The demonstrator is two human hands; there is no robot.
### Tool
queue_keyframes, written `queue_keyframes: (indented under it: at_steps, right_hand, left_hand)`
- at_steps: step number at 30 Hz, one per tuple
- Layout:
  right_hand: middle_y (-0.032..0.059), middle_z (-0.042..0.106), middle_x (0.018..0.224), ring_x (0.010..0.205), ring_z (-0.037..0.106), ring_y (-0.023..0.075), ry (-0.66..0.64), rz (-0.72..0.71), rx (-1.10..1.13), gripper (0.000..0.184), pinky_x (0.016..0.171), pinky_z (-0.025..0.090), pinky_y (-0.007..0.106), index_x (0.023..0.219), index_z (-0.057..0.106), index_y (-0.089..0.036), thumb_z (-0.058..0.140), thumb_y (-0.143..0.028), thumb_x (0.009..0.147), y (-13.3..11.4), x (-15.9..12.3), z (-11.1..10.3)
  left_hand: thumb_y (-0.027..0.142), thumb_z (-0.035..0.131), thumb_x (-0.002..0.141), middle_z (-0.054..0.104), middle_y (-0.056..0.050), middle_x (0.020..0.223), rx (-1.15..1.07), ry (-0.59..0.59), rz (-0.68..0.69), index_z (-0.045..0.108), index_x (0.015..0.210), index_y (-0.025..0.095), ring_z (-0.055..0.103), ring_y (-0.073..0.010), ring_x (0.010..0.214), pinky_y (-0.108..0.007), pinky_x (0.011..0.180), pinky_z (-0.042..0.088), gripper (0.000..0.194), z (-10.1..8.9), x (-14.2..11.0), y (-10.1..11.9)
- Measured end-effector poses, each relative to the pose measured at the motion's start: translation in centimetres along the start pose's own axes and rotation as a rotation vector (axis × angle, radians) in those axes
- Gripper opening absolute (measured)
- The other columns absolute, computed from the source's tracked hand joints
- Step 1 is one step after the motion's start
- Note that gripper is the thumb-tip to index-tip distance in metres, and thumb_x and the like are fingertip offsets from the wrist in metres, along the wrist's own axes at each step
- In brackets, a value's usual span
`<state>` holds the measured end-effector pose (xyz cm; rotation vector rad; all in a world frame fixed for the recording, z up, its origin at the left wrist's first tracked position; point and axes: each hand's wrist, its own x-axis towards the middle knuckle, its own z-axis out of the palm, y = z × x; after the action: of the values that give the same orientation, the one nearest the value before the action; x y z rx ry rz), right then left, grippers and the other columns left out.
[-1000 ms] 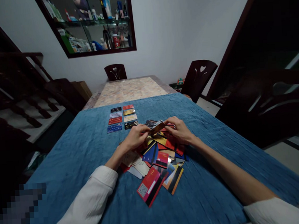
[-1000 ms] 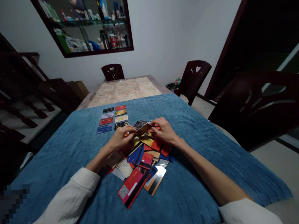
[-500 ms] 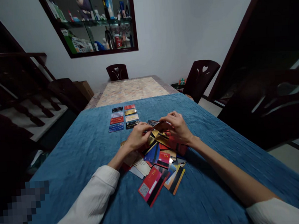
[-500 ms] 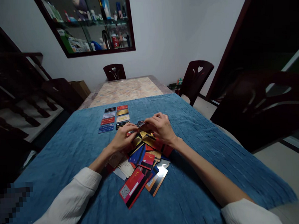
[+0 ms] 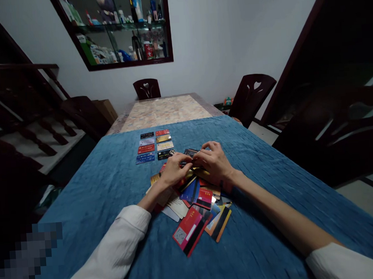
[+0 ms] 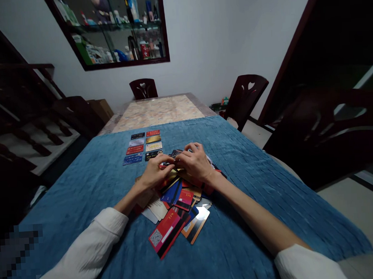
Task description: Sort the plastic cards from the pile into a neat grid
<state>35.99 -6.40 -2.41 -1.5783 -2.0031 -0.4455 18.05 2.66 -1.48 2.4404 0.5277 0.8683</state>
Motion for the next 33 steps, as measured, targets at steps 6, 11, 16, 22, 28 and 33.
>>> queue_keyframes:
  at_steps: [6,11,16,22,28,33]
  right_hand:
    - [0.0054,0.073,0.095,0.103,0.049,0.0250,-0.015,0.009,-0.002,0.021,0.097,0.028,0.043,0.100,0.071,-0.025,0.050,-0.028,0.099,-0.5,0.0,0.5]
    - [0.0055,0.074,0.098,0.102,0.050,0.0245,0.070,-0.039,-0.042,0.018,0.095,0.030,0.042,0.103,0.069,-0.023,0.053,-0.026,0.097,-0.1,-0.7,1.0]
    - [0.0071,0.071,0.105,0.101,0.050,0.0253,0.113,-0.084,-0.135,0.021,0.093,0.031,0.042,0.111,0.065,-0.021,0.060,-0.021,0.090,0.9,-1.7,1.1]
    - [0.0110,0.067,0.113,0.105,0.050,0.0270,0.082,-0.060,-0.187,0.033,0.095,0.031,0.043,0.121,0.060,-0.018,0.062,-0.025,0.088,1.4,-2.3,1.1]
    - [0.0129,0.065,0.112,0.105,0.049,0.0279,0.126,-0.042,-0.243,0.034,0.094,0.033,0.043,0.119,0.060,-0.017,0.064,-0.029,0.088,1.2,-2.2,1.3]
    - [0.0133,0.062,0.110,0.103,0.048,0.0280,0.170,-0.062,-0.259,0.036,0.091,0.035,0.042,0.117,0.060,-0.016,0.067,-0.030,0.084,1.0,-2.2,1.3]
  left_hand:
    - [0.011,0.064,0.084,0.072,-0.004,0.085,0.037,-0.023,-0.018,0.075,0.086,0.018,0.065,-0.0169,0.085,-0.031,0.082,0.053,0.013,0.7,0.0,-0.7]
    - [0.010,0.064,0.084,0.072,-0.004,0.084,0.048,0.027,-0.034,0.074,0.084,0.018,0.065,-0.0162,0.083,-0.029,0.078,0.054,0.013,0.7,-0.1,-1.0]
    - [0.007,0.063,0.083,0.071,-0.004,0.088,0.062,0.078,-0.075,0.074,0.086,0.018,0.065,-0.0152,0.082,-0.028,0.077,0.055,0.015,0.5,-0.1,-1.5]
    - [0.007,0.063,0.082,0.070,-0.004,0.088,0.077,0.069,-0.111,0.074,0.088,0.018,0.065,-0.0166,0.087,-0.030,0.082,0.054,0.016,-0.2,0.3,-1.6]
    - [0.007,0.063,0.082,0.071,-0.004,0.090,0.089,0.083,-0.121,0.074,0.087,0.017,0.065,-0.0173,0.087,-0.032,0.086,0.053,0.016,-0.3,0.4,-1.8]
    - [0.007,0.062,0.082,0.072,-0.003,0.090,0.086,0.088,-0.116,0.074,0.087,0.018,0.066,-0.0173,0.087,-0.031,0.085,0.053,0.017,-0.4,0.4,-1.8]
